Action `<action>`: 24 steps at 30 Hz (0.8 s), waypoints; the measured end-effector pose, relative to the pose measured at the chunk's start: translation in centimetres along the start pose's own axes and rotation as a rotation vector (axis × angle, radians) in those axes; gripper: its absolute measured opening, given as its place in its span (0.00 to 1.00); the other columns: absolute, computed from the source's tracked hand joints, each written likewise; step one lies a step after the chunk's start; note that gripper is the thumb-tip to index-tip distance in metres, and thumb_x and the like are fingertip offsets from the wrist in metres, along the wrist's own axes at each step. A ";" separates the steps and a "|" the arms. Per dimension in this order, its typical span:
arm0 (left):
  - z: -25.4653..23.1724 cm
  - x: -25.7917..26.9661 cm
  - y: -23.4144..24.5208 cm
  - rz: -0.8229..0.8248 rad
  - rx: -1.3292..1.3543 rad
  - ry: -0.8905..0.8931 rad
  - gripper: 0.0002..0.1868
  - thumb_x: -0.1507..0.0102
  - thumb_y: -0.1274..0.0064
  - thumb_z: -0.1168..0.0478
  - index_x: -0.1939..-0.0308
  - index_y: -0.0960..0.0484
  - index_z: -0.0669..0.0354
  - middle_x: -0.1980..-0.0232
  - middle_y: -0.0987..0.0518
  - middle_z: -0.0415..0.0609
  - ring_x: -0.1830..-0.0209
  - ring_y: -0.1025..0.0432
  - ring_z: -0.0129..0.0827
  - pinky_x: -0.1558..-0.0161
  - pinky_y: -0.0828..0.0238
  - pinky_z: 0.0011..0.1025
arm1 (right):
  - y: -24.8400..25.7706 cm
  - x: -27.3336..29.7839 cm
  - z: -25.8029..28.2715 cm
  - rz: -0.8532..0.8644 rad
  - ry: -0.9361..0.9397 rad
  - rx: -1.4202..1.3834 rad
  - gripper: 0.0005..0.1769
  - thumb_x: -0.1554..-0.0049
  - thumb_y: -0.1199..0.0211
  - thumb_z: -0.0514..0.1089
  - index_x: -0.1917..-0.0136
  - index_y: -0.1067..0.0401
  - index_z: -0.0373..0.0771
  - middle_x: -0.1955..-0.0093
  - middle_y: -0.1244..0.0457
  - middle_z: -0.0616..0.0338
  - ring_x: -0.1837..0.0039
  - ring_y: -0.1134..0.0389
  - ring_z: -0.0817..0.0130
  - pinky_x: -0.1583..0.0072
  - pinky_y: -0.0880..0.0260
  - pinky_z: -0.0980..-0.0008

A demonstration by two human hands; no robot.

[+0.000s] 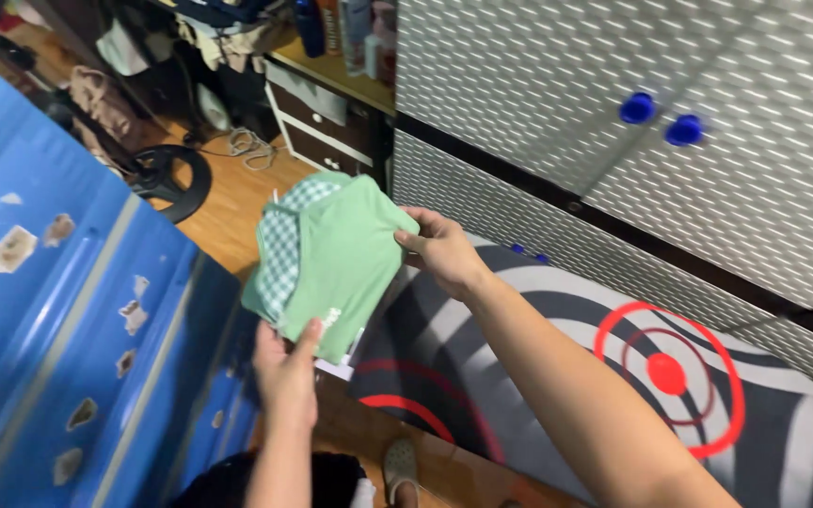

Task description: The recorder is folding a green top and black shorts on an ironing board.

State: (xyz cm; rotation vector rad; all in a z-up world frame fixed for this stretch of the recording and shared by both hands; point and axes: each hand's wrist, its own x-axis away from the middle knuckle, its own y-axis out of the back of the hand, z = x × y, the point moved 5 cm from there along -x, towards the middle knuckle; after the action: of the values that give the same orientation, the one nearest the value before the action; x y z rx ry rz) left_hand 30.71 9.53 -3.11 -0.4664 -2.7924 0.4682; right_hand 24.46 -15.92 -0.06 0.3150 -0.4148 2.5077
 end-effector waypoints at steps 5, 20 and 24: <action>7.1 -1.0 3.4 -0.180 -0.251 0.244 0.19 0.38 0.43 0.68 0.44 0.27 0.68 0.49 0.20 0.52 0.57 0.23 0.34 0.62 0.20 0.31 | -0.1 -2.5 -4.2 -0.212 0.172 0.798 0.25 0.44 0.33 0.40 0.34 0.30 0.42 0.37 0.34 0.53 0.37 0.31 0.57 0.36 0.28 0.59; 7.2 5.6 11.7 -0.390 -0.537 -0.220 0.13 0.35 0.42 0.63 0.50 0.23 0.65 0.60 0.18 0.49 0.65 0.21 0.31 0.61 0.25 0.28 | -8.4 9.0 -2.5 0.137 0.674 1.316 0.14 0.46 0.33 0.45 0.45 0.25 0.44 0.41 0.33 0.56 0.39 0.32 0.53 0.42 0.32 0.55; 6.3 14.6 17.2 -0.471 -0.518 -0.116 0.07 0.30 0.52 0.66 0.51 0.21 0.65 0.56 0.15 0.50 0.59 0.16 0.36 0.56 0.24 0.26 | -10.7 15.4 -4.4 0.366 0.866 1.150 0.06 0.45 0.33 0.40 0.53 0.22 0.41 0.55 0.30 0.55 0.51 0.28 0.53 0.51 0.28 0.60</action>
State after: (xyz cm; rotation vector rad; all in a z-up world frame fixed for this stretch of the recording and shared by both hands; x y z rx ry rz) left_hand 19.99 28.44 -11.85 0.1385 -2.9810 -0.3465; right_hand 17.57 1.77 3.00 -0.4841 1.4282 2.6321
